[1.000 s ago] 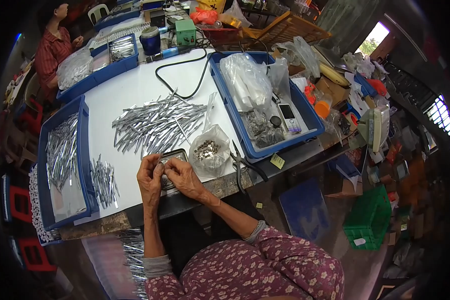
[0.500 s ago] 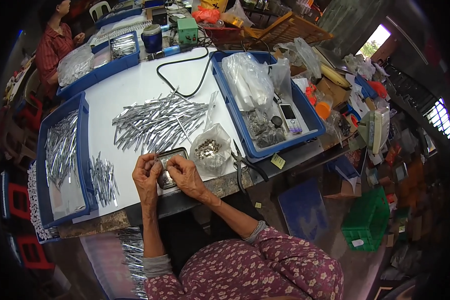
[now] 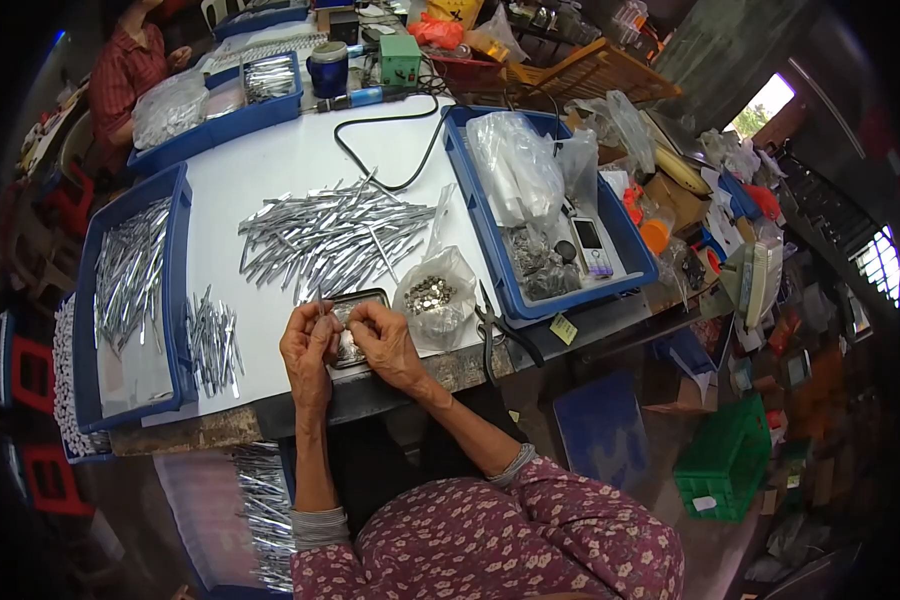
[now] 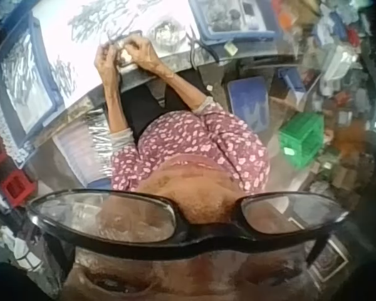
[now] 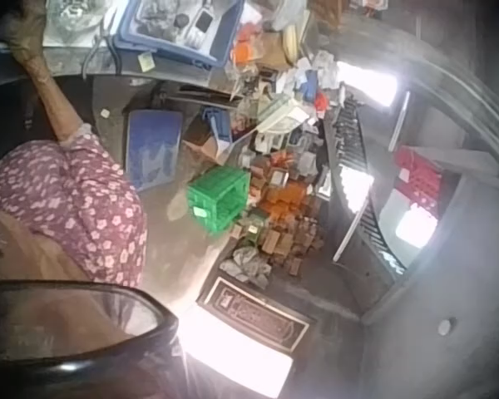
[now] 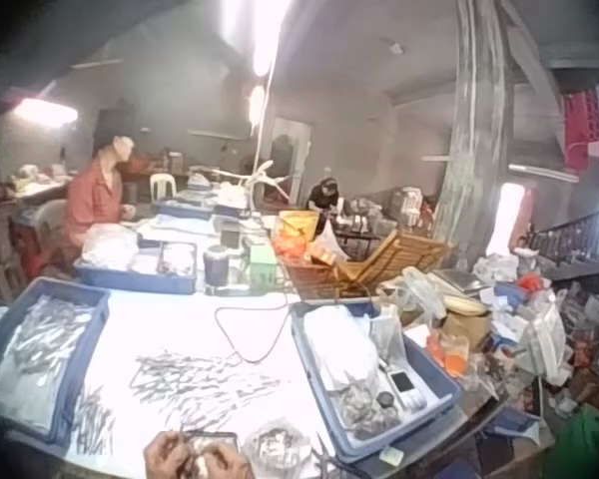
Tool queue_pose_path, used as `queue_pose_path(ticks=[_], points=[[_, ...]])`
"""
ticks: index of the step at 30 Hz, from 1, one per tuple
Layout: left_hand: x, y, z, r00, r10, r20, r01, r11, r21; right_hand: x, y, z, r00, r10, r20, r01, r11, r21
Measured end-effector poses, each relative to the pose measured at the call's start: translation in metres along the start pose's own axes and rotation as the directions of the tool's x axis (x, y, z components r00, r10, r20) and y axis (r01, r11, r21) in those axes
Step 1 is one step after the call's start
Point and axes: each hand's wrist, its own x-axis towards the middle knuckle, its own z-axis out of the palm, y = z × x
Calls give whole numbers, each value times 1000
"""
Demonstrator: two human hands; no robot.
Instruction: Assembling small metal pins and components into a metal housing.
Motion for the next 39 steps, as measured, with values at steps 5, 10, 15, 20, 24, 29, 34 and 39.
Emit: queue_pose_path(ticks=[5,10,15,20,24,29,34,39], points=[[-6,-2,-6,999,-21,-32,21,1000,-7,4,-3,-1,997,-78,-29,73,987,-140],[5,-3,0,998,-60,-19,60,998,-9,12,-18,-12,999,20,-46,-24,996,-88],[3,-1,-8,997,-82,13,82,995,-52,14,-17,-6,999,47,0,-47,999,-5],[-1,-4,-8,998,-59,-5,58,997,-60,14,-18,1,1000,25,10,-25,999,-47],[-3,-2,-8,998,-66,12,67,996,-54,14,-15,5,999,-44,32,48,991,-126],[-3,1,-8,994,-111,23,111,994,-2,16,-14,6,999,-39,23,42,987,-153],[-5,6,-5,997,-81,6,81,996,28,17,-11,5,998,-52,31,57,981,-185],[-4,2,-6,998,-57,-5,57,997,56,17,-12,4,998,-29,49,37,984,-177]])
